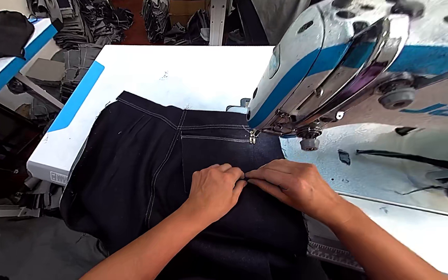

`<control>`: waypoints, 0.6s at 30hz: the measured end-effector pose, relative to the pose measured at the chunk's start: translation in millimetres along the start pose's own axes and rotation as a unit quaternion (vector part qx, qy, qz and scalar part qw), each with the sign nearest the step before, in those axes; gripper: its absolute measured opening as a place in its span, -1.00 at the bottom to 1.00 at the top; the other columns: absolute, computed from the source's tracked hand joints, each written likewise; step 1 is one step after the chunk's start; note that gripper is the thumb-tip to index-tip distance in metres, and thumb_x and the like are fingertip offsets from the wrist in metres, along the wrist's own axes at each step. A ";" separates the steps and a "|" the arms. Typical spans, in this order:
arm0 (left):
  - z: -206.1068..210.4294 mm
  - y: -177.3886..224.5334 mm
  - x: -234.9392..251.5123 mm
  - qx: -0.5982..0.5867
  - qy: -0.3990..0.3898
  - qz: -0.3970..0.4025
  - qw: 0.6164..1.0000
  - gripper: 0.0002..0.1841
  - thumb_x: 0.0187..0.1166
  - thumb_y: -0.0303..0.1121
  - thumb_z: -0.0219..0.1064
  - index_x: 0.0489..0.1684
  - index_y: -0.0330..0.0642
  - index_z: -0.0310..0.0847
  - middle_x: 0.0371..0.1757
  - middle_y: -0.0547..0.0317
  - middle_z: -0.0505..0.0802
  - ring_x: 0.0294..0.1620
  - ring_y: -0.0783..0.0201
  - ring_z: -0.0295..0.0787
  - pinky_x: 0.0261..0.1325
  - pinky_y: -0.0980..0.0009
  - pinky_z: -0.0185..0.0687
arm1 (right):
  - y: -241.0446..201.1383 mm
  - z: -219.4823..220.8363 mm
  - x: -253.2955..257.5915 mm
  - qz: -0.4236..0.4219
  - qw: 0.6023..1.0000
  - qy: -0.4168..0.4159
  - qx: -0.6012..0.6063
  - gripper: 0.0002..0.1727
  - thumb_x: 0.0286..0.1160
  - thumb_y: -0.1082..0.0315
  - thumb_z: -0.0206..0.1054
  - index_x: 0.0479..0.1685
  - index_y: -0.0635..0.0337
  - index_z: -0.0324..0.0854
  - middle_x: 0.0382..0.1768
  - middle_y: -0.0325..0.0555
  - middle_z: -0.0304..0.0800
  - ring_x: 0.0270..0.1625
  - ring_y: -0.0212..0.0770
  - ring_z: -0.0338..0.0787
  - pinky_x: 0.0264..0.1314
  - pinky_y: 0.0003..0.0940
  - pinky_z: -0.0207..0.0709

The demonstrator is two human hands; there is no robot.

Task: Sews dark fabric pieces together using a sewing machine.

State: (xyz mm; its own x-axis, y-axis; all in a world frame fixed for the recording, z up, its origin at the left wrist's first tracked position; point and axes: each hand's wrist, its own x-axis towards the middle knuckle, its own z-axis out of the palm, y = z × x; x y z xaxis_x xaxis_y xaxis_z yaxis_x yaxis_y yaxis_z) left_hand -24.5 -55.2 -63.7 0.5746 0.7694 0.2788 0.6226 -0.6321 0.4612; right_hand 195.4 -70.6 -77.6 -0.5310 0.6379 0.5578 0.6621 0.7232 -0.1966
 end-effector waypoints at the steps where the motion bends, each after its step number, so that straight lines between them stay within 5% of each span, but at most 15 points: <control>1: -0.6 1.1 -3.3 0.015 -0.002 0.009 1.000 -0.86 0.53 -0.28 0.45 -0.25 -0.13 0.86 -0.34 0.15 0.85 -0.28 0.15 0.84 -0.34 0.18 0.69 | -2.4 -1.2 0.3 -0.016 1.000 -0.006 -0.008 -0.72 0.61 0.28 0.24 -0.22 0.14 0.88 -0.32 -0.14 0.93 -0.19 -0.20 0.91 -0.14 -0.36 0.72; 11: -13.2 -21.1 -63.1 0.045 0.077 0.040 0.995 -0.42 0.47 0.19 0.39 0.15 -0.14 0.81 0.02 0.17 0.90 0.07 0.25 0.84 0.09 0.41 0.74 | -5.4 -5.4 -1.6 -0.049 0.998 -0.016 -0.020 -0.74 0.59 0.34 0.22 -0.21 0.20 0.85 -0.33 -0.10 0.91 -0.23 -0.17 0.91 -0.27 -0.34 0.70; 18: -5.3 -24.1 -59.4 0.119 0.118 0.118 0.979 -0.69 0.64 -0.20 0.35 0.10 -0.22 0.81 -0.07 0.10 0.93 0.00 0.18 0.90 -0.09 0.39 0.79 | -5.3 -6.9 0.3 -0.059 0.998 -0.027 -0.028 -0.74 0.58 0.34 0.22 -0.21 0.20 0.85 -0.35 -0.11 0.90 -0.24 -0.19 0.90 -0.27 -0.37 0.70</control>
State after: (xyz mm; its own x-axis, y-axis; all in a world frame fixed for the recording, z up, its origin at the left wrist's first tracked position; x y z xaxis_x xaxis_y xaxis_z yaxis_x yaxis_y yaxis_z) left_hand -76.5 -85.2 -86.9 0.5966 0.5815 0.5531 0.6098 -0.7765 0.1587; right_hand 195.3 -76.1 -70.8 -0.6332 0.5642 0.5298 0.6216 0.7786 -0.0863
